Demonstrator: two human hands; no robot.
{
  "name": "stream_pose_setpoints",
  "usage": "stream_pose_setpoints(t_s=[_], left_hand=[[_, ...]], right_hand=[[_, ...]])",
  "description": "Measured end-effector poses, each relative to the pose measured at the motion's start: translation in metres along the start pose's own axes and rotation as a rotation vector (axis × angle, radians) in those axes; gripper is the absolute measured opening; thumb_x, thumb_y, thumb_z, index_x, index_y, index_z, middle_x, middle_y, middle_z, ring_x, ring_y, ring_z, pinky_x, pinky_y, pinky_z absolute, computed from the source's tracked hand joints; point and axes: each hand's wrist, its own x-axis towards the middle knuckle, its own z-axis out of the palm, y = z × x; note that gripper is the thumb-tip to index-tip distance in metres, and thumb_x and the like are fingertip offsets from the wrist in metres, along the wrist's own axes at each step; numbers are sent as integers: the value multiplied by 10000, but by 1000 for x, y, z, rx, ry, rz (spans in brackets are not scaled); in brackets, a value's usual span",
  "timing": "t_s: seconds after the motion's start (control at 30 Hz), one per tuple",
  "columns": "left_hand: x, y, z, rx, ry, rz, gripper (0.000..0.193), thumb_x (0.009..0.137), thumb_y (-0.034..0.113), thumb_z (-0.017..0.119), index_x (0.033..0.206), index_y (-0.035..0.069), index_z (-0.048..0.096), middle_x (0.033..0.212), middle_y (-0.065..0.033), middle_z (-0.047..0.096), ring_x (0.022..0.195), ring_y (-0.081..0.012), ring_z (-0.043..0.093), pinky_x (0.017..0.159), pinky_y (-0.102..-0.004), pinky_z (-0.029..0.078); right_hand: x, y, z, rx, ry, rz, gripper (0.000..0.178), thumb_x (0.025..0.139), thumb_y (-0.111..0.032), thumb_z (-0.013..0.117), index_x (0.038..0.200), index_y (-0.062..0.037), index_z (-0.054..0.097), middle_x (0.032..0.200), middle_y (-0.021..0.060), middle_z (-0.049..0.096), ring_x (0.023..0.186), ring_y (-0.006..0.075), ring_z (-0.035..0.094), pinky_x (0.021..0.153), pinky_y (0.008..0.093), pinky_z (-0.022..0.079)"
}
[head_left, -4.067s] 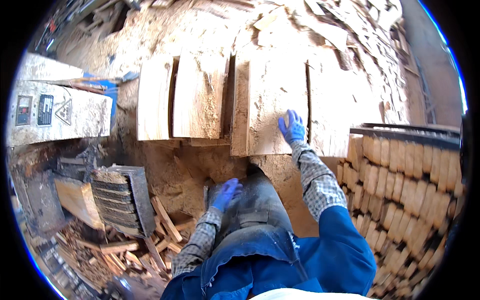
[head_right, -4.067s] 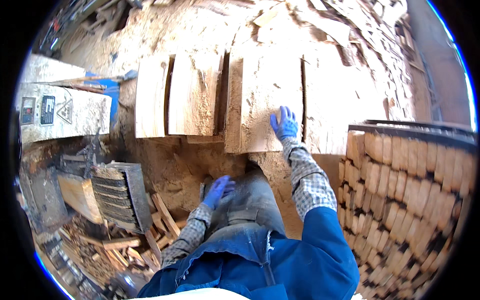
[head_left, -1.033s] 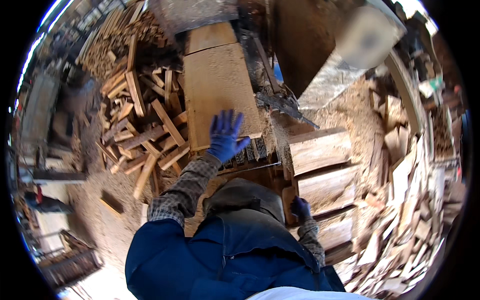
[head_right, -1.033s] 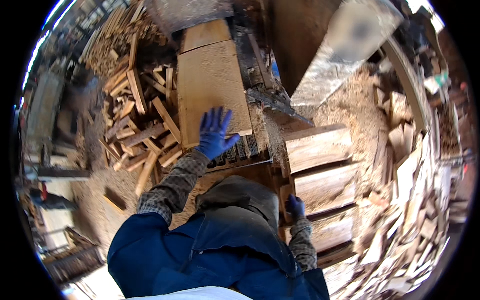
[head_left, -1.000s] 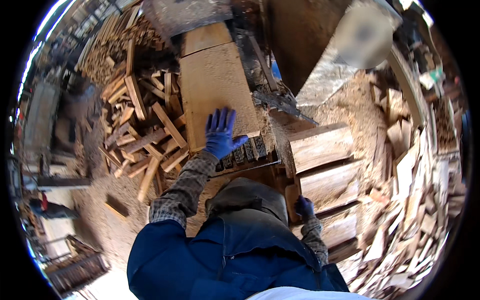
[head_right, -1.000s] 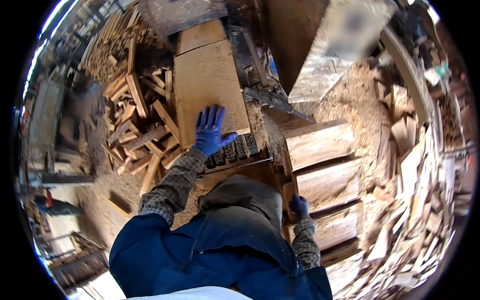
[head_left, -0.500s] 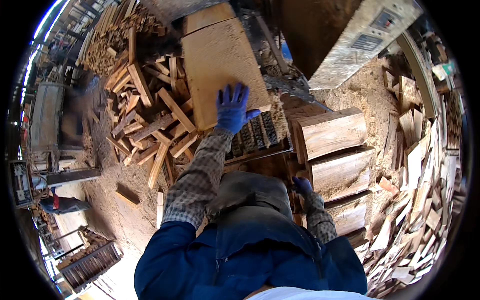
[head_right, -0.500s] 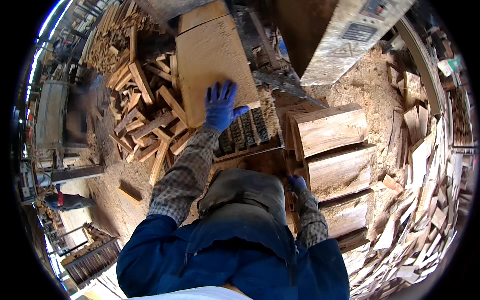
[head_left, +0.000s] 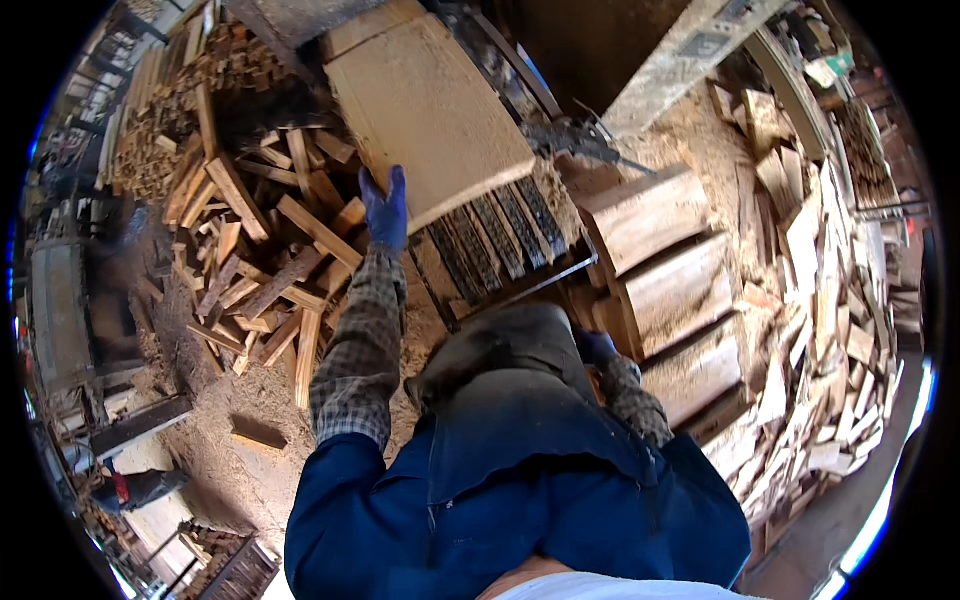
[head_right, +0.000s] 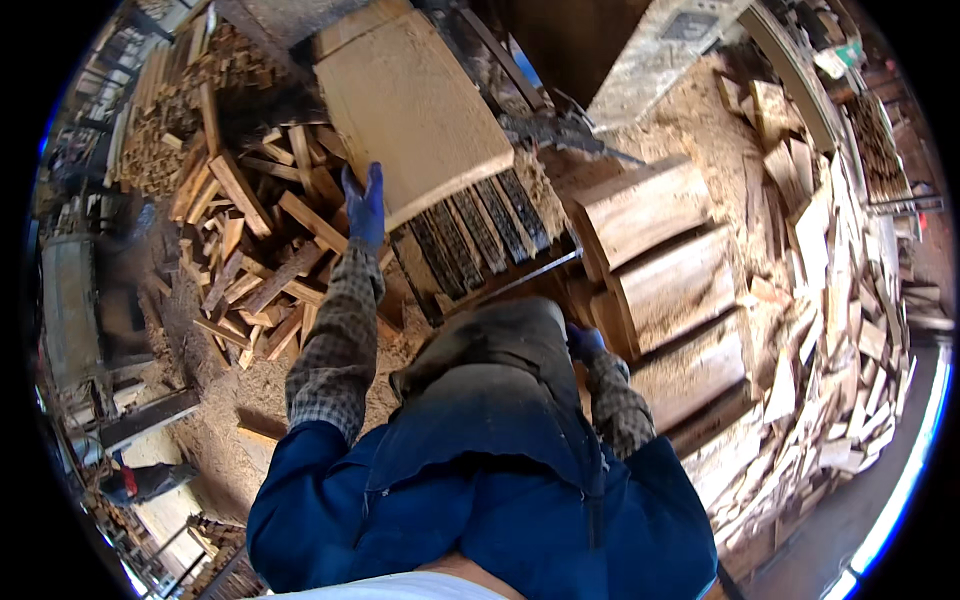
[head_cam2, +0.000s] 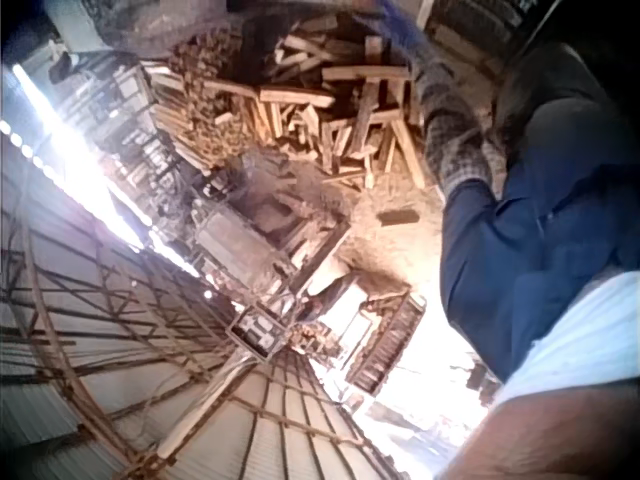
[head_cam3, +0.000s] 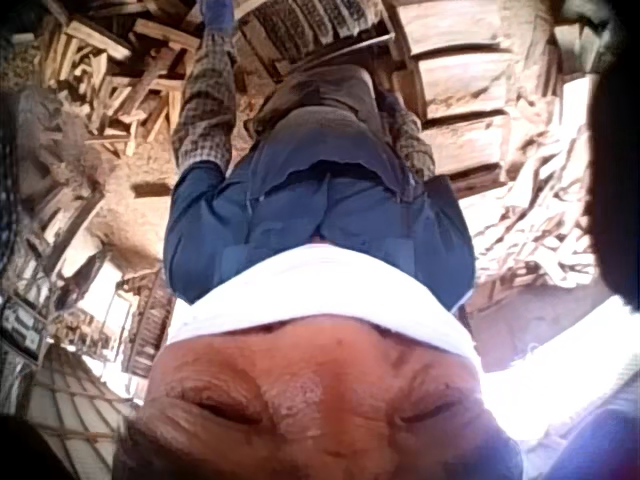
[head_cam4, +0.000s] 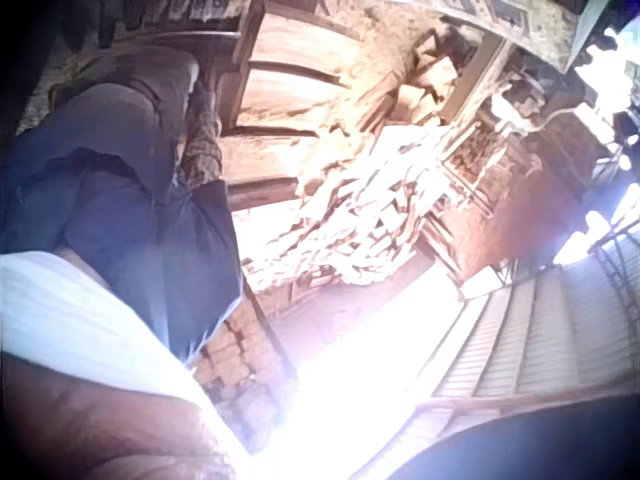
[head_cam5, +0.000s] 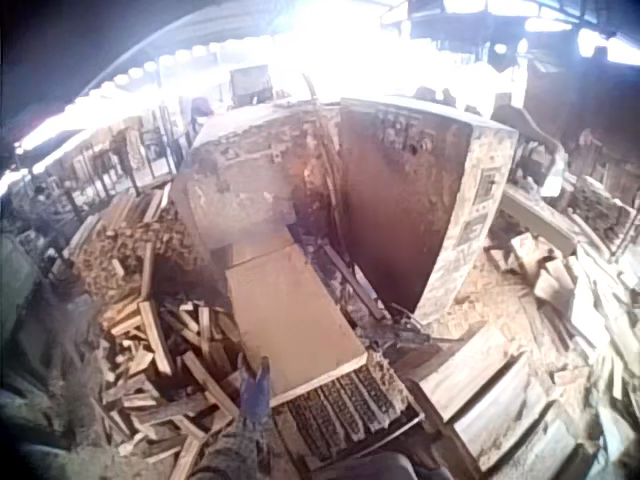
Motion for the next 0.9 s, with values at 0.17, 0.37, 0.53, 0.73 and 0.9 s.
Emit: stream_pose_setpoints(t_s=[0.17,0.37,0.53,0.73,0.9], left_hand=[[14,34,4,807,27,720,812,901,644,512,1455,65,384,1431,-276,441,1309,-491,407,1083,-589,310],[20,51,68,895,-178,904,818,881,729,440,1400,98,456,1402,-257,468,1242,-510,459,994,-633,374],[25,57,72,964,-206,925,780,883,713,469,1360,95,491,1359,-249,490,1228,-486,461,972,-598,387],[51,49,71,1013,-158,1071,756,896,705,452,1336,93,496,1290,-230,513,1112,-425,507,896,-568,414],[55,52,79,1036,-144,1096,720,886,673,511,1310,92,523,1270,-221,536,1084,-425,520,901,-558,421]], right_hand=[[-38,-35,11,109,46,-51,280,944,-326,614,1057,-70,615,787,60,655,640,191,625,544,325,488],[-83,10,-5,256,260,-19,324,940,-415,613,1032,-105,622,785,30,653,568,152,585,486,282,436],[-112,111,12,181,338,291,427,913,-446,645,1079,-53,639,803,82,669,582,177,593,485,325,439],[-109,154,64,155,152,275,431,884,-471,651,968,-49,669,742,66,655,556,188,582,490,341,447],[-95,150,60,88,158,232,443,879,-470,657,951,-35,687,739,51,651,585,179,587,526,329,471]])
